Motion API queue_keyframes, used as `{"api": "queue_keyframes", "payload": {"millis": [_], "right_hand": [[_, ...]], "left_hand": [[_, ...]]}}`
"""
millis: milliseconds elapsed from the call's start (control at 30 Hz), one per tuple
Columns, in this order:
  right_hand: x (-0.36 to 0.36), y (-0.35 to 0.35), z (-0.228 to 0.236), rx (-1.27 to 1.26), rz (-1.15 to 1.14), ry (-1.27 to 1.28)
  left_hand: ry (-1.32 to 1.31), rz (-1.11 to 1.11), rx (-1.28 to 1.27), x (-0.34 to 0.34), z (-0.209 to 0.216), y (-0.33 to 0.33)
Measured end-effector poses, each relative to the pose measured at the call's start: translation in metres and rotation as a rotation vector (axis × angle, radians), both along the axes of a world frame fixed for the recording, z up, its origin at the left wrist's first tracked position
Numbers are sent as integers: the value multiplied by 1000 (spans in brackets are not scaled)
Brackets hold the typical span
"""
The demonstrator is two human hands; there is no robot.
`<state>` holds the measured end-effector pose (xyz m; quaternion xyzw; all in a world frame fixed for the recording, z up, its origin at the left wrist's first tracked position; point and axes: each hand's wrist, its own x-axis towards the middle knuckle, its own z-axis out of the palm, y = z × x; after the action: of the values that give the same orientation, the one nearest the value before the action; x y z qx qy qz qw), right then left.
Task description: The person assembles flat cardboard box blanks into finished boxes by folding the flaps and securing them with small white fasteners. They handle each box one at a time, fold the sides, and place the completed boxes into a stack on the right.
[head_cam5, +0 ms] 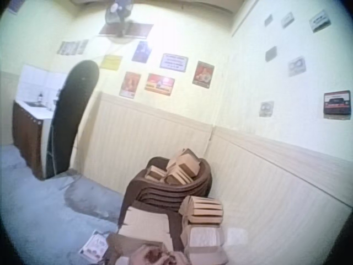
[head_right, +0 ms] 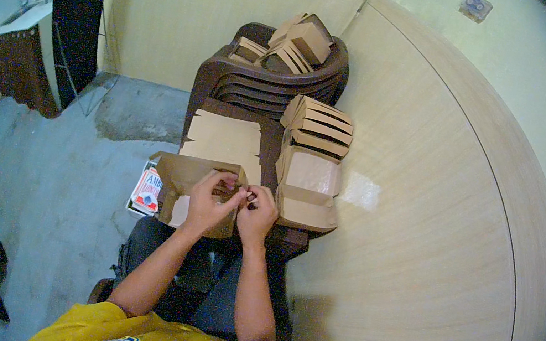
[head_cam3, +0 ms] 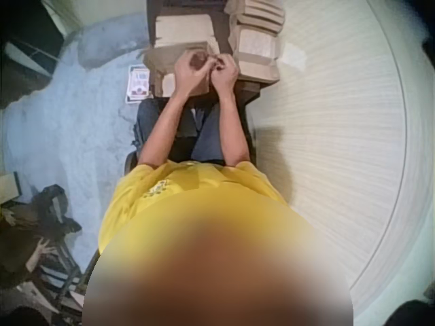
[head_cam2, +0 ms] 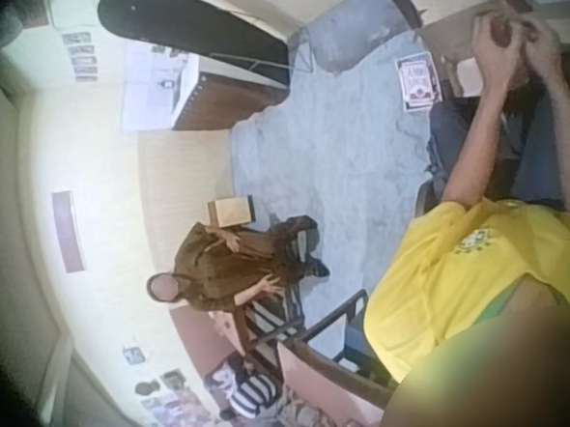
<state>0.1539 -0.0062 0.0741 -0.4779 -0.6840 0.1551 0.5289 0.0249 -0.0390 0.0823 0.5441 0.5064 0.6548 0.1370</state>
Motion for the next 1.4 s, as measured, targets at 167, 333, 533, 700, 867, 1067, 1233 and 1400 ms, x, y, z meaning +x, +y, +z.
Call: {"api": "queue_keyframes", "payload": {"millis": [167, 333, 533, 700, 867, 1067, 1233, 1400], "right_hand": [[-9, -1, 6, 95, 132, 58], [5, -2, 19, -213, 284, 382], [-5, 9, 40, -138, 46, 150], [-3, 12, 55, -333, 129, 304], [-6, 11, 58, -251, 135, 206], [1, -7, 58, -151, 250, -36], [1, -15, 58, -109, 383, 4], [2, -9, 55, 85, 337, -176]], "left_hand": [[-46, 10, -64, 2, 25, 3], [-74, 4, -73, 3, 11, -2], [-3, -22, -56, 15, -3, -7], [112, 6, -15, 12, -6, -10], [52, -66, 8, 10, -11, -5], [-362, -115, -115, 9, -9, 3], [-310, -175, -58, 2, 0, 8], [-374, -241, 7, -2, 8, 9]]}}
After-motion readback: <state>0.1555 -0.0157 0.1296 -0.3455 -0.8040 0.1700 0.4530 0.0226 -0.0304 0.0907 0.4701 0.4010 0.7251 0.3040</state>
